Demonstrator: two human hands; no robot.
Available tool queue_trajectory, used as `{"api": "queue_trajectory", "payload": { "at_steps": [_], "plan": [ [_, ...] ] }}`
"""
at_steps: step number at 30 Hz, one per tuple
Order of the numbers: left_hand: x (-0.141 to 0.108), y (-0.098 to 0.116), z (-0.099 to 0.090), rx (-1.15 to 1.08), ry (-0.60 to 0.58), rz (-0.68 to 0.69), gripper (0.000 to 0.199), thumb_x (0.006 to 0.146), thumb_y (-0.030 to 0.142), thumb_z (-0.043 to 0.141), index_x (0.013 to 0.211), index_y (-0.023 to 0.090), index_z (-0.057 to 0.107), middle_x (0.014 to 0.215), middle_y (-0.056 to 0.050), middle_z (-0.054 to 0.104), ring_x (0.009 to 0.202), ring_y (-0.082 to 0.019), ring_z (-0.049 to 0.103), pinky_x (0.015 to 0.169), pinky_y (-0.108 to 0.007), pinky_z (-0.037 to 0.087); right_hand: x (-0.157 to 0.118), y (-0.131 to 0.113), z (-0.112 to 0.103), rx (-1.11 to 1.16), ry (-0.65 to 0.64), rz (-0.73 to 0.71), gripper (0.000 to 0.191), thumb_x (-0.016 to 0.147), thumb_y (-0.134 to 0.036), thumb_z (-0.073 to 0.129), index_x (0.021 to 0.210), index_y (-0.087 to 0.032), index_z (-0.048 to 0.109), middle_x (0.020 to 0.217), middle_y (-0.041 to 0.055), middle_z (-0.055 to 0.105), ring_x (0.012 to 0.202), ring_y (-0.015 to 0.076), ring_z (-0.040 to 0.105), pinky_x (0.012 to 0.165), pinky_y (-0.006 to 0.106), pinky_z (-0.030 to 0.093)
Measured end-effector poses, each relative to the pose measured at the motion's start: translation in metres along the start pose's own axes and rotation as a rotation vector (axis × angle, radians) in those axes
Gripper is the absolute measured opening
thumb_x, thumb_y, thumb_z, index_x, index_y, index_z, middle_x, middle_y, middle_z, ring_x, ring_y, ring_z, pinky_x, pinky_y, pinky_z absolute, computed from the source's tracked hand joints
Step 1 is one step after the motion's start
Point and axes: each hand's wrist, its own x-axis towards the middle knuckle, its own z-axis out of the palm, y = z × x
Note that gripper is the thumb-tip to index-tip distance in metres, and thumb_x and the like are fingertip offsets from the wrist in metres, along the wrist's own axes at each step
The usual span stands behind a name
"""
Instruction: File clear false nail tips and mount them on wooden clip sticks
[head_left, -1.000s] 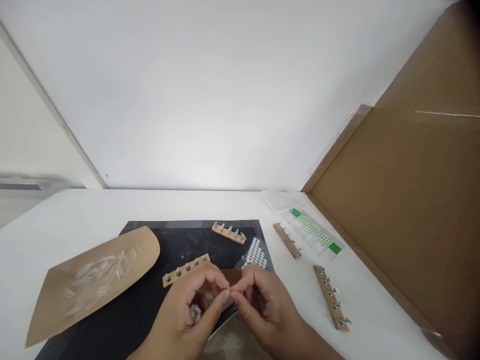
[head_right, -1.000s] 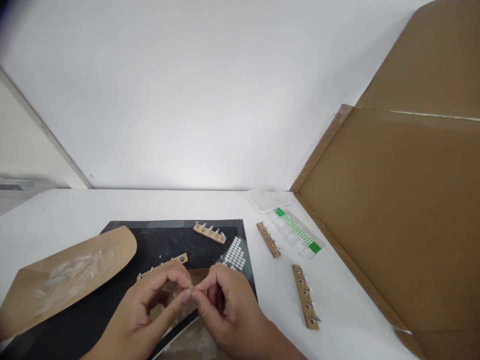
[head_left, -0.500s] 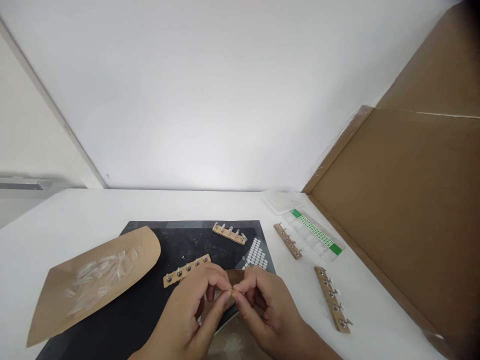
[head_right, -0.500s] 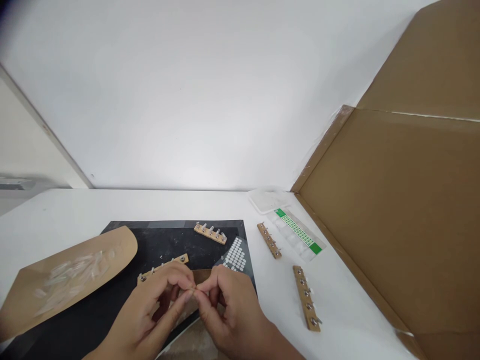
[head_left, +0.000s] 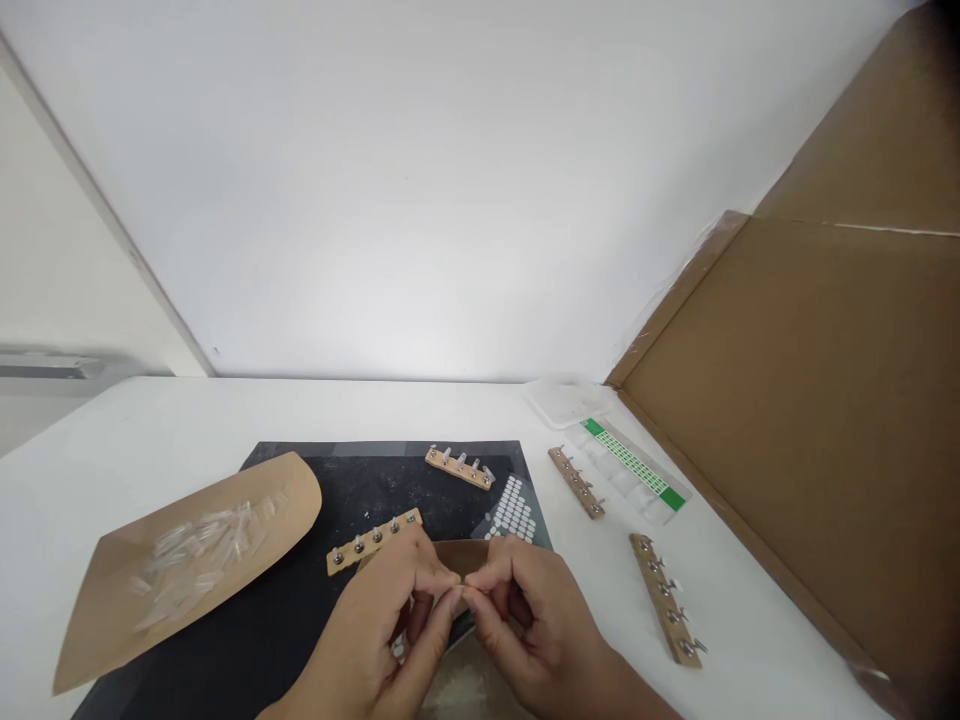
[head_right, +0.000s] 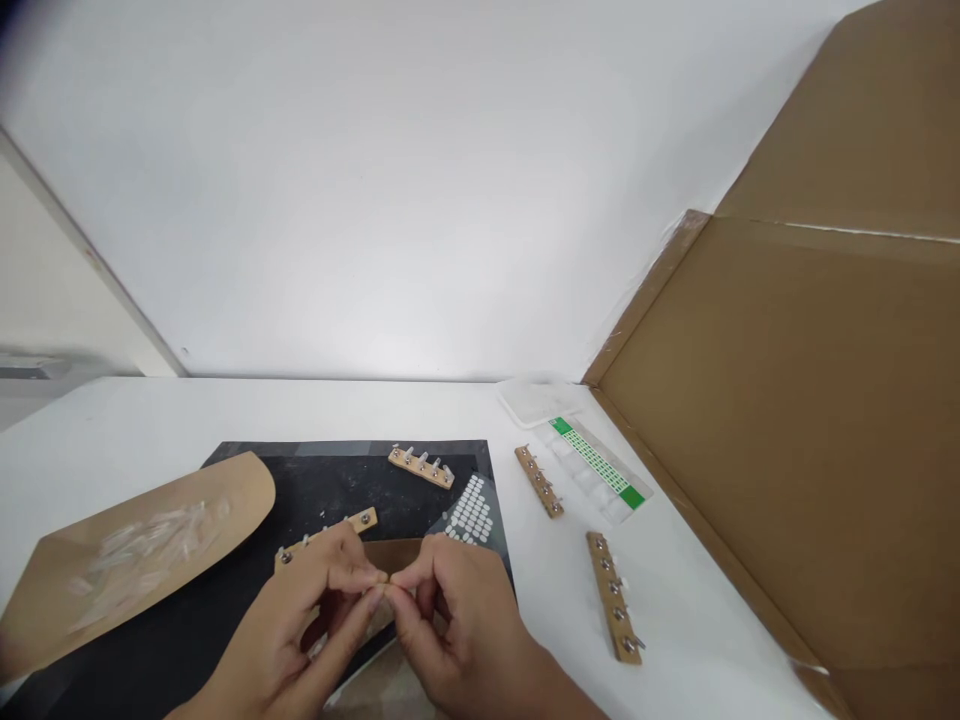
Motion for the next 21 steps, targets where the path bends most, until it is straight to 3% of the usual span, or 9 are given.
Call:
{"api": "queue_trajectory", "payload": {
  "at_steps": [8,12,21],
  "plan": [
    [-0.0027,0.0073,0.0030,0.165,0.007,-0.016,0.018,0.102,0.011,0.050,0.088,0.023,0.052,0.076,0.001,0.051,0.059,-0.014,0.048,0.054,-0.029,0.035,0.0004,-0.0032,-0.0003,-0.003,-0.032,-0.010,0.017,0.105,-0.026,0.058,0.091,-0.022,0.066,0.077,-0.0002,0.066,0.062,0.0134,0.057,0.060,0.027,0.040],
    [-0.0008,0.0080,0.0024,0.101,0.020,0.015,0.017,0.102,0.010,0.051,0.094,0.024,0.055,0.076,0.001,0.053,0.060,-0.013,0.050,0.055,-0.028,0.038,0.0006,-0.0022,-0.0003,-0.007,-0.018,-0.021,0.014,0.104,-0.025,0.059,0.091,-0.022,0.066,0.075,-0.0017,0.064,0.060,0.0123,0.054,0.058,0.026,0.038],
    [0.0009,0.0051,-0.0008,-0.026,-0.030,-0.053,0.011,0.104,0.014,0.055,0.101,0.024,0.058,0.087,-0.002,0.060,0.066,-0.014,0.059,0.053,-0.023,0.046,0.0019,-0.0010,0.0014,0.010,0.024,-0.055,0.008,0.103,-0.023,0.061,0.095,-0.023,0.063,0.071,-0.0050,0.057,0.057,0.0109,0.050,0.057,0.026,0.037]
  ]
}}
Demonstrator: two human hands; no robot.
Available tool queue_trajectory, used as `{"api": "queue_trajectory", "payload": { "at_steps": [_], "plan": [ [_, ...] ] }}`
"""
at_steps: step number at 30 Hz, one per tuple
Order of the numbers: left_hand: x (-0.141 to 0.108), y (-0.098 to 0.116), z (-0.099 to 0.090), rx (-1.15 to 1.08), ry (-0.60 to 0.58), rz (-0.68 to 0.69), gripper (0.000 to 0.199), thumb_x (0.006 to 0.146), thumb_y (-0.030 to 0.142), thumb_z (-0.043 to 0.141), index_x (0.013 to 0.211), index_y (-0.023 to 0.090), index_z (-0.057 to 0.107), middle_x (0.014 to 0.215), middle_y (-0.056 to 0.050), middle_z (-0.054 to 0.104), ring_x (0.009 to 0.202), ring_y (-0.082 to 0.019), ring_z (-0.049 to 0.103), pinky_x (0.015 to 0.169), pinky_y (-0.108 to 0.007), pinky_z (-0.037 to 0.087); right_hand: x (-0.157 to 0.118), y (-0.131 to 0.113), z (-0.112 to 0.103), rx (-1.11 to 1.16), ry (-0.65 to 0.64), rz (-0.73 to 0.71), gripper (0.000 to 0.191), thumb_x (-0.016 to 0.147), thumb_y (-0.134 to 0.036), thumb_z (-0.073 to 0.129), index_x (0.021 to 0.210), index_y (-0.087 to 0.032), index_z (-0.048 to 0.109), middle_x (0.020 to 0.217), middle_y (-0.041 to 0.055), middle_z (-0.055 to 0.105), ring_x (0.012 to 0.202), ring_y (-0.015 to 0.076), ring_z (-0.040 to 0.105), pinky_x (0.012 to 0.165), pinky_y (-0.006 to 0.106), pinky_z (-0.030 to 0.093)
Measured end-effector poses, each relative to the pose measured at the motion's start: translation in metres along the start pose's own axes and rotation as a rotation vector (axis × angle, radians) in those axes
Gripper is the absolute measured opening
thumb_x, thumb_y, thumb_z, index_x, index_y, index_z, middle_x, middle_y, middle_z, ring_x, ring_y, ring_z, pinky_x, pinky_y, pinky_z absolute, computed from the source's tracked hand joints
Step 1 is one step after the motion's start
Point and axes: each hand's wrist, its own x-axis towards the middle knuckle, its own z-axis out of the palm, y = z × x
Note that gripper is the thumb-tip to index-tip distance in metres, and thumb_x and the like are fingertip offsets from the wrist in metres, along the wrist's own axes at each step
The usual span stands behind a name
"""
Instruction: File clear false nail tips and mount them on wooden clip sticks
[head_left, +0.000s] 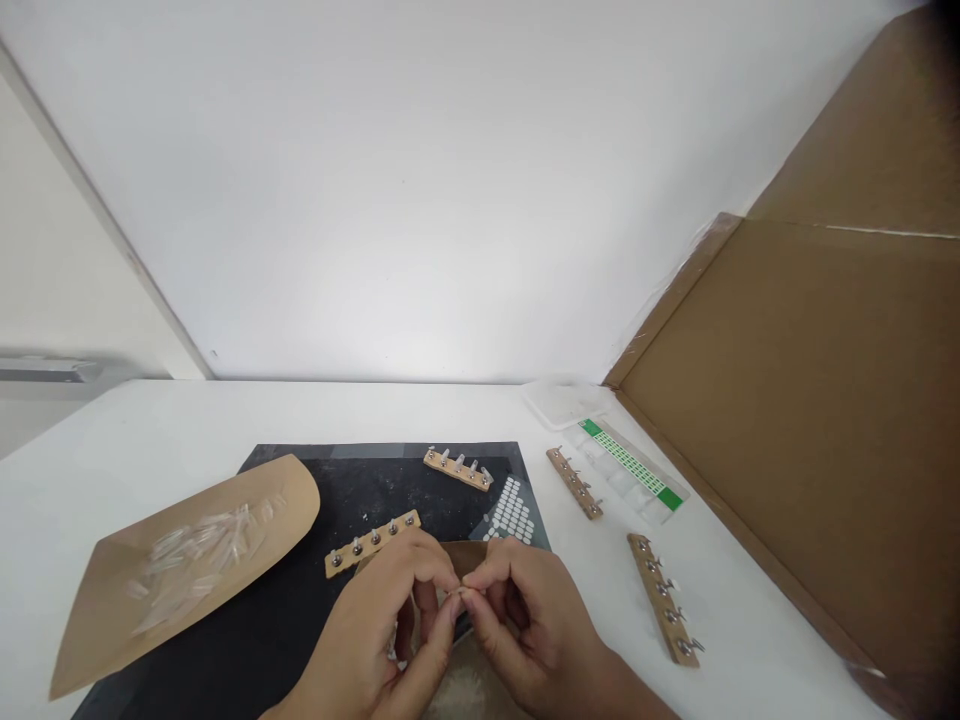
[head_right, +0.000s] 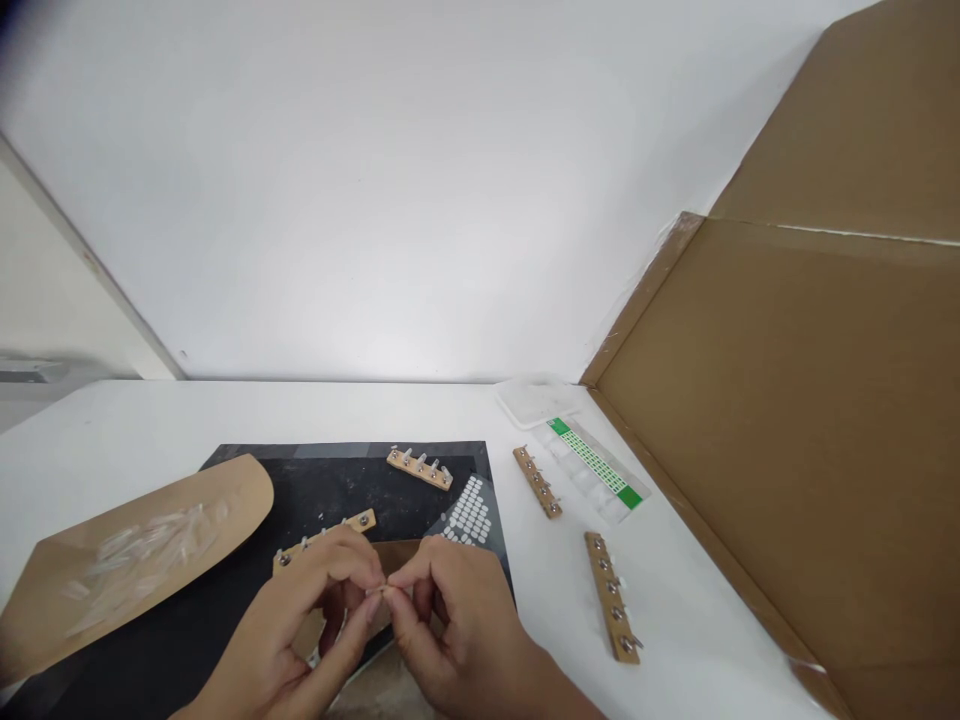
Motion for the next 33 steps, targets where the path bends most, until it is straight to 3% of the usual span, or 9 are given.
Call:
{"api": "queue_trajectory", "payload": {
  "at_steps": [14,20,27,33],
  "plan": [
    [-0.0006,-0.0027,-0.0013,0.023,0.021,-0.002,0.011,0.104,0.015,0.058,0.105,0.025,0.062,0.089,-0.002,0.065,0.067,-0.014,0.063,0.055,-0.022,0.049,-0.0007,0.0041,0.0004,0.005,0.012,0.009,0.004,0.102,-0.022,0.062,0.098,-0.024,0.062,0.074,-0.0051,0.055,0.058,0.0115,0.050,0.056,0.025,0.036],
    [-0.0028,-0.0030,0.0008,-0.022,0.041,-0.030,0.009,0.106,0.018,0.055,0.108,0.025,0.061,0.088,-0.001,0.067,0.058,-0.011,0.060,0.053,-0.021,0.049,0.0029,0.0018,-0.0003,0.041,0.006,0.030,0.001,0.102,-0.023,0.061,0.101,-0.024,0.062,0.073,-0.0051,0.054,0.058,0.0122,0.050,0.055,0.026,0.037],
    [0.0030,-0.0012,-0.0009,0.009,0.040,0.006,0.012,0.106,0.017,0.057,0.108,0.026,0.065,0.083,0.002,0.068,0.058,-0.011,0.062,0.057,-0.021,0.050,0.0044,0.0011,-0.0027,0.033,-0.016,0.038,0.013,0.108,-0.026,0.052,0.103,-0.024,0.064,0.083,0.0003,0.065,0.069,0.0163,0.058,0.064,0.029,0.042],
    [0.0016,-0.0053,-0.0039,0.164,0.005,-0.076,0.027,0.105,0.022,0.059,0.131,0.028,0.058,0.101,0.000,0.073,0.071,-0.013,0.069,0.063,-0.024,0.055,0.0048,0.0055,-0.0020,-0.006,0.105,0.089,0.014,0.110,-0.026,0.051,0.102,-0.023,0.063,0.087,0.0012,0.065,0.072,0.0165,0.059,0.065,0.029,0.043]
  ]
}}
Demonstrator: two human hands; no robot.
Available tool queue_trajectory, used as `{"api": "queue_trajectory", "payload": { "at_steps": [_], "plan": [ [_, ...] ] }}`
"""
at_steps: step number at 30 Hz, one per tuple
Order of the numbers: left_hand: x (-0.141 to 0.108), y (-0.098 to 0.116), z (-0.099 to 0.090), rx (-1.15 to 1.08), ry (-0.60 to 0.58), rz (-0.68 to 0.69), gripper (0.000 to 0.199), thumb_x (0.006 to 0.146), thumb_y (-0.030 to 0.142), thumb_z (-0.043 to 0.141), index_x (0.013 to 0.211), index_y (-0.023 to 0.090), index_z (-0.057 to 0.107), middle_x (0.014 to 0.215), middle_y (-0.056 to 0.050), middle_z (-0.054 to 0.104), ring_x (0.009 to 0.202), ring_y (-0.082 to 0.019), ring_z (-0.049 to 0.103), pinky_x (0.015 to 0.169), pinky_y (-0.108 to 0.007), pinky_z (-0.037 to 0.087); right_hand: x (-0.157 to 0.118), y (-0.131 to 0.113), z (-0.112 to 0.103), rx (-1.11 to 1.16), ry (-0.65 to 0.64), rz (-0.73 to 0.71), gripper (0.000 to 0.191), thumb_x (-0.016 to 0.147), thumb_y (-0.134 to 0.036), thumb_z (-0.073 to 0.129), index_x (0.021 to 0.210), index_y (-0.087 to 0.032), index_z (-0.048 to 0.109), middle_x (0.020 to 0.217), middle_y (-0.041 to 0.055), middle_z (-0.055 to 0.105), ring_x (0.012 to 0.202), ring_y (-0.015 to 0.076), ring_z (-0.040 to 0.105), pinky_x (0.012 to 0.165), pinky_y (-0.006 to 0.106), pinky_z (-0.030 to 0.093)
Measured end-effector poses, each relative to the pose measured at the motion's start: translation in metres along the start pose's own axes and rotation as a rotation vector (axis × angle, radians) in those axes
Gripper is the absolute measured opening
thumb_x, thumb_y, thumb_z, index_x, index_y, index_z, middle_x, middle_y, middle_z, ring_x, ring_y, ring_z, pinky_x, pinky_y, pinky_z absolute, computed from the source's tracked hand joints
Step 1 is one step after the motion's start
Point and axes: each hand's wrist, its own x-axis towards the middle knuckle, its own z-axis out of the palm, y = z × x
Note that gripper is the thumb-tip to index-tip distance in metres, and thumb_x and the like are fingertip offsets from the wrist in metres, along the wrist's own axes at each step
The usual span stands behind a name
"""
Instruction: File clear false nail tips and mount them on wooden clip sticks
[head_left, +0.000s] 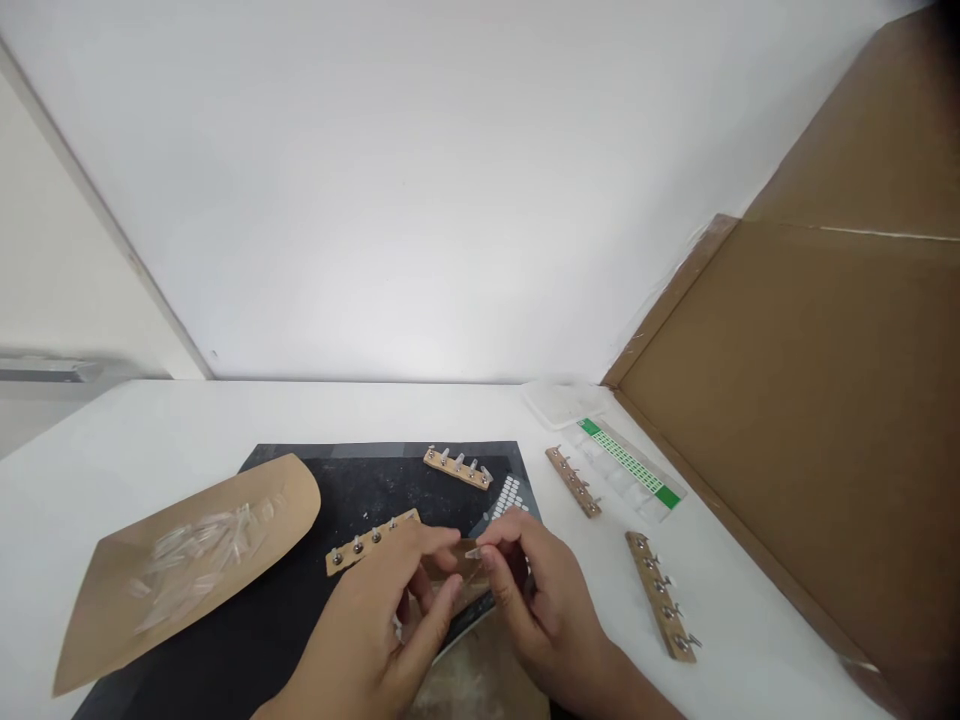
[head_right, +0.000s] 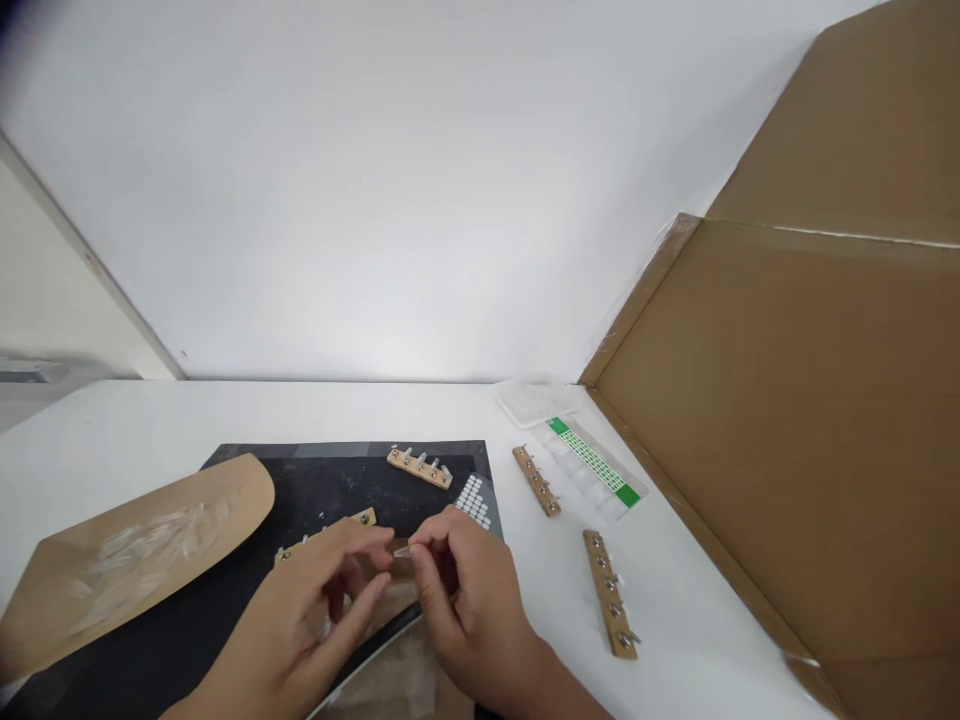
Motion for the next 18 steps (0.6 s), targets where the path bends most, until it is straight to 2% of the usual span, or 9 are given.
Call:
{"api": "queue_trajectory", "payload": {
  "at_steps": [3,6,8,11,14,18],
  "plan": [
    [0.000,-0.006,-0.003,0.069,-0.008,-0.013,0.037,0.105,0.023,0.058,0.141,0.027,0.049,0.092,0.002,0.072,0.072,-0.015,0.071,0.069,-0.028,0.057,0.002,0.002,0.000,-0.041,0.156,0.034,0.017,0.111,-0.029,0.050,0.099,-0.023,0.061,0.082,0.0000,0.060,0.068,0.0163,0.055,0.063,0.029,0.043],
    [0.003,-0.006,-0.006,0.212,-0.071,0.073,0.021,0.101,0.027,0.065,0.122,0.024,0.062,0.090,-0.001,0.072,0.077,-0.021,0.071,0.073,-0.035,0.055,0.005,0.005,-0.001,-0.060,0.282,0.110,0.021,0.112,-0.034,0.049,0.097,-0.023,0.059,0.079,-0.0010,0.057,0.065,0.0162,0.053,0.061,0.028,0.043],
    [0.006,-0.002,-0.009,0.313,-0.169,0.121,0.010,0.095,0.030,0.071,0.101,0.022,0.068,0.089,-0.003,0.071,0.079,-0.025,0.070,0.076,-0.041,0.053,0.006,0.006,-0.001,-0.050,0.297,0.154,0.023,0.112,-0.037,0.049,0.097,-0.023,0.058,0.078,-0.0014,0.056,0.065,0.0162,0.053,0.060,0.028,0.044],
    [0.009,0.006,-0.011,0.400,-0.331,0.103,0.019,0.086,0.036,0.079,0.083,0.021,0.068,0.086,-0.005,0.070,0.080,-0.029,0.068,0.080,-0.048,0.052,0.007,0.006,-0.001,-0.038,0.288,0.171,0.025,0.112,-0.039,0.049,0.095,-0.023,0.058,0.077,-0.0016,0.056,0.064,0.0161,0.052,0.059,0.028,0.044],
    [0.010,0.008,-0.011,0.454,-0.418,0.071,0.023,0.084,0.040,0.081,0.079,0.021,0.070,0.088,-0.006,0.072,0.089,-0.033,0.068,0.091,-0.057,0.050,0.007,0.005,0.000,-0.031,0.274,0.155,0.025,0.112,-0.037,0.049,0.092,-0.023,0.058,0.076,-0.0017,0.055,0.063,0.0157,0.051,0.057,0.027,0.042],
    [0.008,0.000,-0.006,0.489,-0.424,0.143,0.007,0.088,0.030,0.078,0.088,0.023,0.075,0.086,-0.004,0.076,0.091,-0.030,0.068,0.104,-0.061,0.045,0.006,0.003,0.001,-0.015,0.233,0.134,0.023,0.110,-0.034,0.051,0.091,-0.023,0.058,0.076,-0.0016,0.055,0.063,0.0153,0.050,0.057,0.027,0.041]
  ]
}}
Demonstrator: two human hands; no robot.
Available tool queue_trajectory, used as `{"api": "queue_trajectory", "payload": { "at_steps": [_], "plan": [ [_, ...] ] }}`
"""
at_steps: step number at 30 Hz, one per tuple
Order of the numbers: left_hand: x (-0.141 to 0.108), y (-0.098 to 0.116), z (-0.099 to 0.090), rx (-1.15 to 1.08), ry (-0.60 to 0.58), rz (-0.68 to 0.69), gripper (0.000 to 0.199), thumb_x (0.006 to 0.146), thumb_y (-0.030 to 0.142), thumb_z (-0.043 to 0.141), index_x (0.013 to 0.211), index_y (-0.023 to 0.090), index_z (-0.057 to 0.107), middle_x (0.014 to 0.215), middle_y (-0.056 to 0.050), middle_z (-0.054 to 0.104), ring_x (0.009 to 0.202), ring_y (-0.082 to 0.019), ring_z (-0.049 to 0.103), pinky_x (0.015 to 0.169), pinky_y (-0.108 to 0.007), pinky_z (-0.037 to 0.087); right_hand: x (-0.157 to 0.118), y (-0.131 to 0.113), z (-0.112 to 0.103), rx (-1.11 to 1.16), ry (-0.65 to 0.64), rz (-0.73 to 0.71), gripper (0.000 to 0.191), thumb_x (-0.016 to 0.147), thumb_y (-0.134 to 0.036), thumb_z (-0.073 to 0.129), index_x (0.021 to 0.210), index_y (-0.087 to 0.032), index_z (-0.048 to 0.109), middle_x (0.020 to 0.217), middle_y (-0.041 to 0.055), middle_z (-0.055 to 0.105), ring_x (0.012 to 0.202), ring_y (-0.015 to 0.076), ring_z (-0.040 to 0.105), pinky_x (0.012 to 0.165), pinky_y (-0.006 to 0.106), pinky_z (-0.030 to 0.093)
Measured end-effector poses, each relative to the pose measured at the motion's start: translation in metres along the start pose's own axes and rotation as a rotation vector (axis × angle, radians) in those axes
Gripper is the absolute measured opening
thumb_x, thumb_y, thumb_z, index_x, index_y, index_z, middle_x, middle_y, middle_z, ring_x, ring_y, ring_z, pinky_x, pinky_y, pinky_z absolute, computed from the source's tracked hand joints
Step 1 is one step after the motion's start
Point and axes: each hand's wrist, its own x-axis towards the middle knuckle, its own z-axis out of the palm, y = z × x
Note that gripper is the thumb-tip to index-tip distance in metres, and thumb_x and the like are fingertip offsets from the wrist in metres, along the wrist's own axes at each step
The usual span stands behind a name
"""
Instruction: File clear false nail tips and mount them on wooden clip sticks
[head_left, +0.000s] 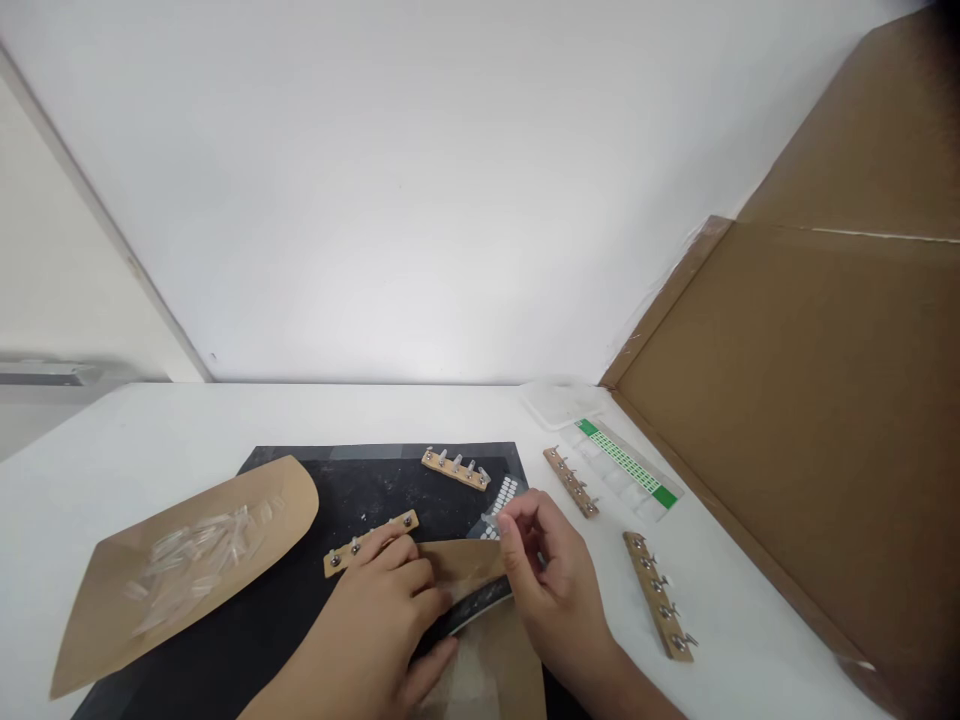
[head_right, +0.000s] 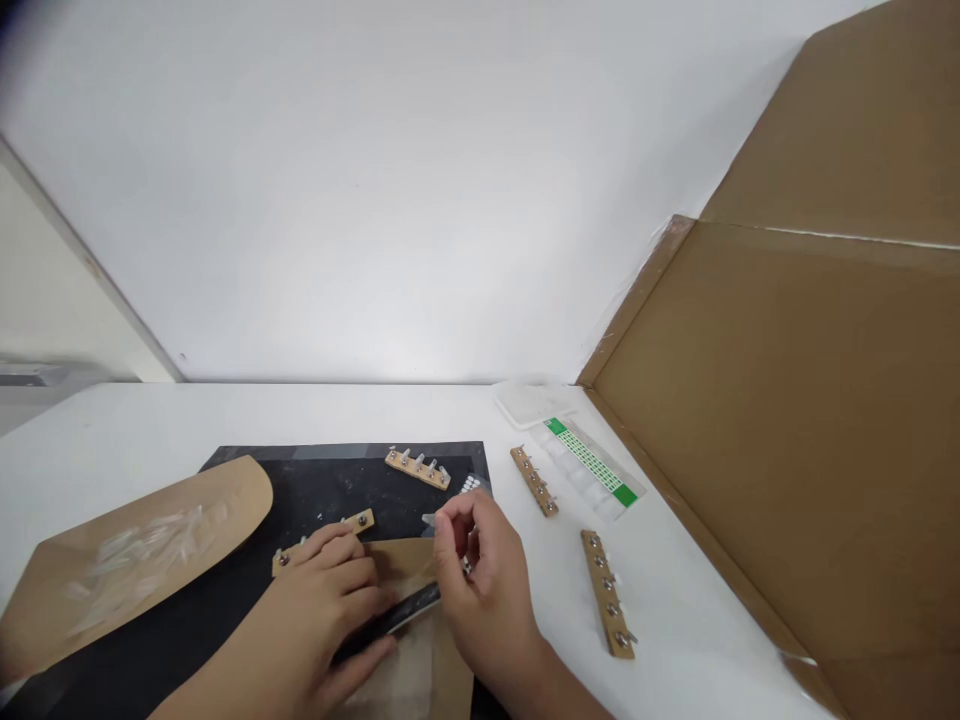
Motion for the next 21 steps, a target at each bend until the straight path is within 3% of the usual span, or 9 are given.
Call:
{"api": "queue_trajectory", "payload": {
  "at_steps": [3,6,8,13,17,21],
  "plan": [
    [-0.0005,-0.0040,0.0053,-0.002,0.065,0.031,0.007,0.087,0.026,0.079,0.093,0.025,0.078,0.081,-0.001,0.075,0.086,-0.028,0.068,0.106,-0.061,0.044,-0.0014,-0.0008,-0.0001,0.018,-0.044,-0.021,0.023,0.109,-0.033,0.052,0.090,-0.023,0.058,0.076,-0.0015,0.055,0.064,0.0153,0.050,0.057,0.027,0.041],
    [-0.0014,-0.0046,0.0056,-0.057,0.139,0.027,0.022,0.084,0.027,0.083,0.106,0.027,0.079,0.086,-0.002,0.077,0.087,-0.030,0.069,0.093,-0.054,0.052,-0.0015,-0.0007,-0.0005,0.024,-0.069,-0.056,0.023,0.109,-0.032,0.053,0.088,-0.023,0.058,0.076,-0.0015,0.054,0.064,0.0152,0.049,0.058,0.027,0.040],
    [-0.0021,-0.0037,0.0051,-0.119,0.201,0.021,0.021,0.086,0.022,0.082,0.107,0.026,0.079,0.092,-0.003,0.077,0.088,-0.029,0.071,0.083,-0.046,0.056,-0.0008,0.0000,-0.0009,0.020,-0.074,-0.076,0.022,0.108,-0.030,0.054,0.089,-0.022,0.059,0.077,-0.0012,0.055,0.064,0.0151,0.050,0.058,0.028,0.040],
    [-0.0025,-0.0014,0.0037,-0.280,0.396,0.008,0.022,0.092,0.012,0.069,0.109,0.022,0.077,0.088,-0.003,0.069,0.073,-0.018,0.069,0.066,-0.030,0.054,0.0004,0.0021,-0.0047,0.005,-0.048,-0.182,0.016,0.106,-0.025,0.057,0.092,-0.022,0.064,0.074,-0.0018,0.054,0.062,0.0149,0.051,0.057,0.027,0.040],
    [-0.0013,0.0001,-0.0015,-0.351,0.462,-0.031,0.020,0.096,0.013,0.064,0.109,0.022,0.076,0.088,-0.003,0.066,0.074,-0.017,0.067,0.066,-0.028,0.056,0.0005,0.0036,-0.0086,-0.015,0.032,-0.317,0.011,0.103,-0.019,0.061,0.095,-0.023,0.067,0.070,-0.0036,0.050,0.060,0.0146,0.052,0.056,0.027,0.040],
    [-0.0011,0.0012,-0.0024,-0.432,0.472,-0.129,0.014,0.097,0.017,0.065,0.104,0.023,0.075,0.083,-0.003,0.066,0.076,-0.019,0.069,0.069,-0.029,0.060,-0.0004,0.0063,-0.0080,-0.027,0.037,-0.352,0.011,0.100,-0.016,0.064,0.093,-0.024,0.067,0.063,-0.0071,0.044,0.053,0.0124,0.047,0.053,0.026,0.036]
  ]
}}
